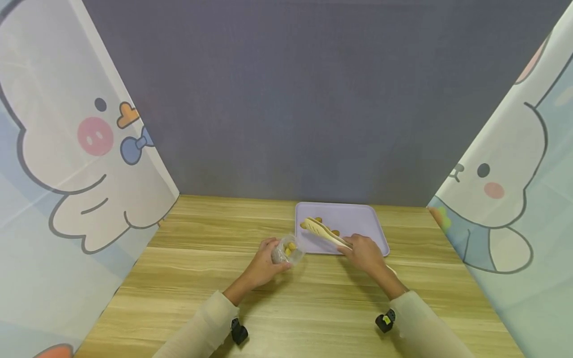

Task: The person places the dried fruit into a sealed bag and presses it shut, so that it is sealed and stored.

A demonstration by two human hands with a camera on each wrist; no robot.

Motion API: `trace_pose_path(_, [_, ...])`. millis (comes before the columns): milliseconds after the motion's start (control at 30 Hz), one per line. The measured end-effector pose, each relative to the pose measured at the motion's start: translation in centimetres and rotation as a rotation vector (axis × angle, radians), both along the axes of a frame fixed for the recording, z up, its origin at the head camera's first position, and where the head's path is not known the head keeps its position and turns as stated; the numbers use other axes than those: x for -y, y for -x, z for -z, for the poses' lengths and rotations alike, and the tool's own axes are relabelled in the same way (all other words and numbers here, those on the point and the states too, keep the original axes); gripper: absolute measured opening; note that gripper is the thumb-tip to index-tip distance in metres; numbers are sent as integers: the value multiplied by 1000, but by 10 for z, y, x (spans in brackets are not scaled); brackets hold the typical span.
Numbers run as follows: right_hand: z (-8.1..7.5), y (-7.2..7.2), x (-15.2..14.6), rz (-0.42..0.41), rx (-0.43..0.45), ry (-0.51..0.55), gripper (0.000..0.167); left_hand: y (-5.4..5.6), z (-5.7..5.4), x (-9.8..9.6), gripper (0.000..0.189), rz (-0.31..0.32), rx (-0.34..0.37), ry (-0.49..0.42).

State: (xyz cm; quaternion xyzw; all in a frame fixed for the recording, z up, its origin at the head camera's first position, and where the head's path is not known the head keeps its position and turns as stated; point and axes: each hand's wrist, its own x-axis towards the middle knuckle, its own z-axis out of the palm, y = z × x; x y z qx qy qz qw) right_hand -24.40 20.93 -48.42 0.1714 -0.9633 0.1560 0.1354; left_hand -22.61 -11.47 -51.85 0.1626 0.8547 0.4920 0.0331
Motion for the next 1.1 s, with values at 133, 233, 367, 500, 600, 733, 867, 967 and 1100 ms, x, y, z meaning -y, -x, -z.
trace_pose_path(133, [-1, -3, -4, -18, -40, 10, 29, 0, -1, 1, 74, -11, 5, 6])
trace_pose_path(233, [-3, -6, -8, -39, -55, 22, 30, -1, -1, 0, 74, -13, 12, 1])
trace_pose_path(367, [-8, -12, -11, -65, -55, 32, 31, -1, -1, 0, 73, -10, 8, -2])
trace_pose_path(500, [-12, -18, -15, -72, -34, 47, 30, 0, -1, 0, 72, -6, -2, 3])
trace_pose_path(600, [-16, -23, -16, -72, -10, 61, 30, 0, -1, -1, 72, -9, 2, 1])
trace_pose_path(733, [-22, -31, -15, -84, 15, 71, 30, -1, -1, -1, 72, -10, 11, -3])
trace_pose_path(867, [-24, -39, -13, -109, 8, 65, 29, 0, -2, -1, 73, -9, 12, -3])
trace_pose_path(967, [-25, -43, -12, -141, -19, 59, 28, -1, -2, -2, 74, -6, 6, -1])
trace_pose_path(1100, [-24, -46, -10, -190, -51, 56, 24, -1, -2, -1, 74, 5, 0, 2])
